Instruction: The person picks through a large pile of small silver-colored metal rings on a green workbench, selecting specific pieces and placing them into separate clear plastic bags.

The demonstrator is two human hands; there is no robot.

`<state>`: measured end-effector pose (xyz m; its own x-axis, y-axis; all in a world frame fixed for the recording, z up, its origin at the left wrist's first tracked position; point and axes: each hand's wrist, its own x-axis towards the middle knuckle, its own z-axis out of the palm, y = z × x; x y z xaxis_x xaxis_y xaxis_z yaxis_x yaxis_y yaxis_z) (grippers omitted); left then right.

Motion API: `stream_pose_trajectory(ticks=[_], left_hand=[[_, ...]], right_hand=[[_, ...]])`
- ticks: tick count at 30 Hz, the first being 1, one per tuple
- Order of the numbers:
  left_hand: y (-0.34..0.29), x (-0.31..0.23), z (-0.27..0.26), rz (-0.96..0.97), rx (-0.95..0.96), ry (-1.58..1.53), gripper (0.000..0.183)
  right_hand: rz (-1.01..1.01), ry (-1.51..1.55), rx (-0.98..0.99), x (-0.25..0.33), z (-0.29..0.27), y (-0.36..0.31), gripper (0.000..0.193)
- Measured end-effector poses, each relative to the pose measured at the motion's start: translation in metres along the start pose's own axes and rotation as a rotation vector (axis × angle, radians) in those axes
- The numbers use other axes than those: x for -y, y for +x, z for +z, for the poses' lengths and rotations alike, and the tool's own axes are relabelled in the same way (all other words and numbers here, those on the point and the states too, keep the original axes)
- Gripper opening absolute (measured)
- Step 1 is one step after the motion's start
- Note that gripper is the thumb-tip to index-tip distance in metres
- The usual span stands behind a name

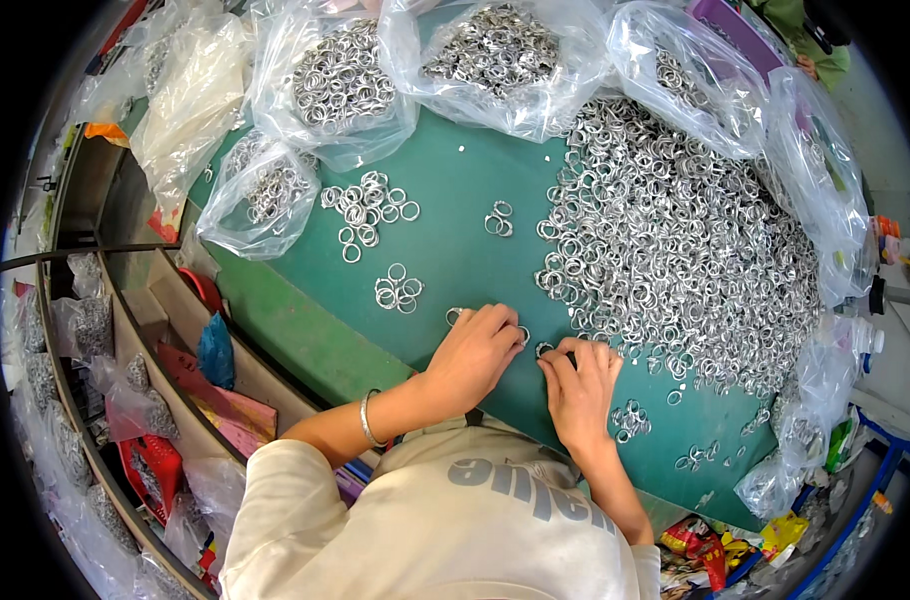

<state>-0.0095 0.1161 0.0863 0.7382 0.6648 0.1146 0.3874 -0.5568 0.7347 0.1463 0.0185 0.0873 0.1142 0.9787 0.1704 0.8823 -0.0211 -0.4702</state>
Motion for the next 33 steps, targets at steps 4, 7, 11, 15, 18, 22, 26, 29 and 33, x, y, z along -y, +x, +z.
stream_pose_trajectory(ticks=[4,7,11,15,18,22,26,29,33], left_hand=[[-0.001,-0.003,-0.006,0.025,-0.074,0.026,0.018],[-0.002,0.001,-0.005,0.023,-0.102,0.054,0.018],[-0.006,-0.010,0.003,0.046,-0.080,0.030,0.017],[-0.016,-0.010,0.012,0.065,-0.060,0.005,0.017],[-0.019,-0.011,0.013,0.089,-0.050,-0.053,0.019],[-0.031,-0.004,0.003,0.035,-0.141,-0.009,0.022],[-0.032,0.004,-0.017,-0.032,-0.237,0.112,0.026],[-0.032,0.007,-0.015,-0.063,-0.221,0.210,0.034],[-0.035,0.019,-0.018,-0.168,-0.285,0.334,0.037]], right_hand=[[0.001,0.022,-0.088,-0.001,0.000,-0.006,0.014],[-0.005,0.018,-0.053,-0.001,-0.002,-0.002,0.016],[0.083,-0.019,-0.038,0.002,-0.003,-0.003,0.019],[0.066,0.073,0.001,0.007,-0.012,-0.007,0.026],[-0.034,0.106,0.076,0.009,-0.006,-0.003,0.029],[-0.043,0.117,0.021,0.011,-0.008,-0.001,0.027],[-0.013,0.113,0.022,0.011,-0.009,-0.004,0.025],[-0.031,0.114,0.036,0.014,-0.006,-0.003,0.024],[-0.016,0.097,0.038,0.011,-0.008,-0.005,0.024]])
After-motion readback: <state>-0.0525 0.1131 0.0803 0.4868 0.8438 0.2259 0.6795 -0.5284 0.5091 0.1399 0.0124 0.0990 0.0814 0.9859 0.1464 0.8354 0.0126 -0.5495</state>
